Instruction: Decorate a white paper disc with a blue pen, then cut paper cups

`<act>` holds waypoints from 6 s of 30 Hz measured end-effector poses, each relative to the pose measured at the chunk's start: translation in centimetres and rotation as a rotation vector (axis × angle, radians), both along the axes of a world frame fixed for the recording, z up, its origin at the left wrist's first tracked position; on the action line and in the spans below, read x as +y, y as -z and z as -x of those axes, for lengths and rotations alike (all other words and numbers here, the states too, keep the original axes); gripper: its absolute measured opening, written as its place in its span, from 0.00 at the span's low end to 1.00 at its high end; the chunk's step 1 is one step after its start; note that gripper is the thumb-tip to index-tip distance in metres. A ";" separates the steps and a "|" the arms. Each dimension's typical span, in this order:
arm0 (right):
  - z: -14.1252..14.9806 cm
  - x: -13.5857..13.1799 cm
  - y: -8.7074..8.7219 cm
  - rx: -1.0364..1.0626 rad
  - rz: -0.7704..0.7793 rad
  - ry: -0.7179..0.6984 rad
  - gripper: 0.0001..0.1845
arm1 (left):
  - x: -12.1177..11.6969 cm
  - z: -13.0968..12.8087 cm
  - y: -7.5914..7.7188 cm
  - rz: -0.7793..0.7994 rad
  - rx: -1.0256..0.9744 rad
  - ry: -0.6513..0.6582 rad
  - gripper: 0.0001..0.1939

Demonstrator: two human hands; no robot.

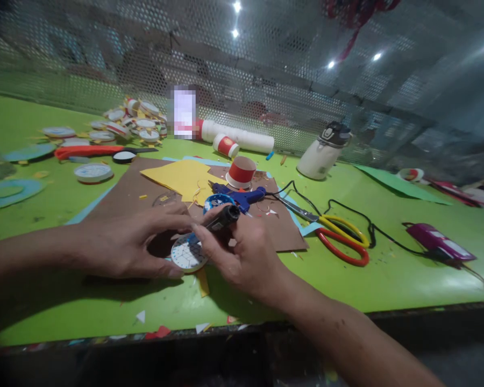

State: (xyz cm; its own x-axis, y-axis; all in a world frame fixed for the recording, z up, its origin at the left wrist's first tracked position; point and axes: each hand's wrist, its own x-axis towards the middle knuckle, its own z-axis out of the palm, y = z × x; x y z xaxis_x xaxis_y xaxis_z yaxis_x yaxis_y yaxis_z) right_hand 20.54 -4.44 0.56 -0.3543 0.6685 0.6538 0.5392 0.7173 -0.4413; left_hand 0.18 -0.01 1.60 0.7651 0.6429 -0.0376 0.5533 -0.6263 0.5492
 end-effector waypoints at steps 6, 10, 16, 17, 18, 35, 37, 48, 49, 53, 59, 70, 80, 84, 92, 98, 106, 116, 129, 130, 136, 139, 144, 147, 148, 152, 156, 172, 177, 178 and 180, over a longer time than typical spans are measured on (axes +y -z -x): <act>0.0 0.0 -0.1 0.060 0.050 0.005 0.03 | 0.6 0.2 0.4 0.031 -0.063 0.036 0.21; -0.1 -0.1 -0.1 0.240 0.154 0.060 0.03 | 0.6 -0.1 0.5 0.050 -0.066 -0.013 0.22; -0.1 0.0 0.1 0.217 0.164 0.063 0.04 | -0.1 -0.6 0.3 0.007 -0.104 -0.041 0.20; 0.0 0.0 0.1 0.230 0.178 0.060 0.04 | -0.2 -0.6 0.3 0.005 -0.102 -0.051 0.20; 0.1 0.0 0.2 0.249 0.194 0.062 0.04 | -0.2 -0.6 0.3 0.005 -0.101 -0.055 0.19; -1.0 1.7 -0.9 0.474 0.101 0.315 0.06 | -0.9 -0.4 -0.7 0.006 -0.017 -0.094 0.30; -1.0 1.8 -0.7 0.429 0.119 0.307 0.07 | -0.9 -0.3 -0.9 0.007 -0.021 -0.071 0.28; -1.9 3.1 0.7 0.216 0.227 0.311 0.11 | -0.2 0.1 0.0 -0.007 -0.026 -0.017 0.19; -1.8 3.1 0.6 0.225 0.223 0.310 0.11 | -0.2 0.1 0.0 -0.001 -0.032 -0.014 0.20; -1.4 2.6 -0.2 0.320 0.159 0.324 0.09 | -0.1 0.0 0.2 -0.001 -0.050 -0.029 0.21; -0.9 1.4 -1.2 0.689 -0.012 0.251 0.05 | 0.0 -0.1 0.3 0.005 -0.001 -0.052 0.25; -0.4 -0.8 -0.3 0.186 0.041 0.171 0.02 | 0.0 -0.4 0.3 -0.021 -0.080 -0.009 0.23; 0.3 -0.4 0.4 0.235 0.119 0.028 0.02 | 0.1 -0.2 0.8 -0.037 -0.079 -0.013 0.26; 0.2 -0.4 0.2 0.215 0.108 0.020 0.02 | 0.1 -0.3 0.8 -0.045 -0.088 -0.016 0.27; 0.4 -0.5 -0.2 0.174 0.121 0.013 0.02 | 0.2 -0.3 0.8 -0.028 -0.111 -0.022 0.25; 0.3 -0.2 0.3 0.219 0.202 0.002 0.01 | 0.1 -0.3 0.7 -0.034 -0.119 0.000 0.24; 0.6 -0.2 0.4 0.237 0.188 0.035 0.04 | 0.2 -0.4 0.9 -0.040 -0.089 -0.050 0.26; 0.6 -0.2 0.8 0.255 0.143 0.122 0.09 | 0.2 -0.2 0.8 -0.036 -0.133 0.016 0.25; 0.0 0.1 0.9 0.240 0.012 0.156 0.07 | 0.2 -0.3 0.8 -0.045 -0.149 -0.001 0.24; 0.1 0.1 0.9 0.228 0.008 0.158 0.07 | 0.2 -0.3 0.8 -0.041 -0.146 0.003 0.25; 0.1 0.0 0.7 0.188 0.033 0.163 0.07 | 0.2 -0.4 0.8 -0.048 -0.140 0.005 0.25; 0.1 0.1 0.8 0.187 0.016 0.148 0.06 | 0.2 -0.4 0.8 -0.047 -0.139 0.016 0.25; 0.2 0.1 0.8 0.210 0.018 0.117 0.07 | 0.2 -0.4 0.8 -0.043 -0.125 -0.009 0.25; 0.3 -0.1 0.6 0.178 0.030 0.131 0.07 | 0.1 -0.4 0.8 -0.038 -0.122 -0.009 0.25; 0.3 -0.1 0.5 0.171 0.024 0.134 0.07 | 0.1 -0.4 0.7 -0.038 -0.127 -0.007 0.25; 0.3 -0.1 0.5 0.181 0.013 0.125 0.06 | 0.1 -0.4 0.8 -0.044 -0.140 0.000 0.25; 0.4 0.0 0.4 0.149 0.037 0.139 0.07 | 0.2 -0.4 0.9 -0.048 -0.135 -0.008 0.27; 0.2 -0.1 0.5 0.164 0.038 0.099 0.06 | 0.2 -0.3 0.9 -0.046 -0.132 0.002 0.24; 0.4 0.0 0.5 0.134 0.011 0.098 0.06 | 0.1 -0.4 0.9 -0.042 -0.125 -0.012 0.25; 0.4 0.0 0.5 0.131 0.009 0.099 0.06 | 0.1 -0.4 0.9 -0.042 -0.130 -0.012 0.25; 0.5 -0.1 0.4 0.127 0.003 0.101 0.07 | 0.2 -0.4 1.0 -0.038 -0.136 -0.009 0.25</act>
State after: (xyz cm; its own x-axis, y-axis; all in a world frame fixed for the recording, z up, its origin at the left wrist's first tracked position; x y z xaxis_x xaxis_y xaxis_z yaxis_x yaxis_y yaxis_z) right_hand 20.08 -4.52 0.12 -0.2002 0.6988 0.6868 0.5480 0.6609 -0.5127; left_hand 0.55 0.15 0.62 0.7559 0.6484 0.0906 0.4808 -0.6436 0.5955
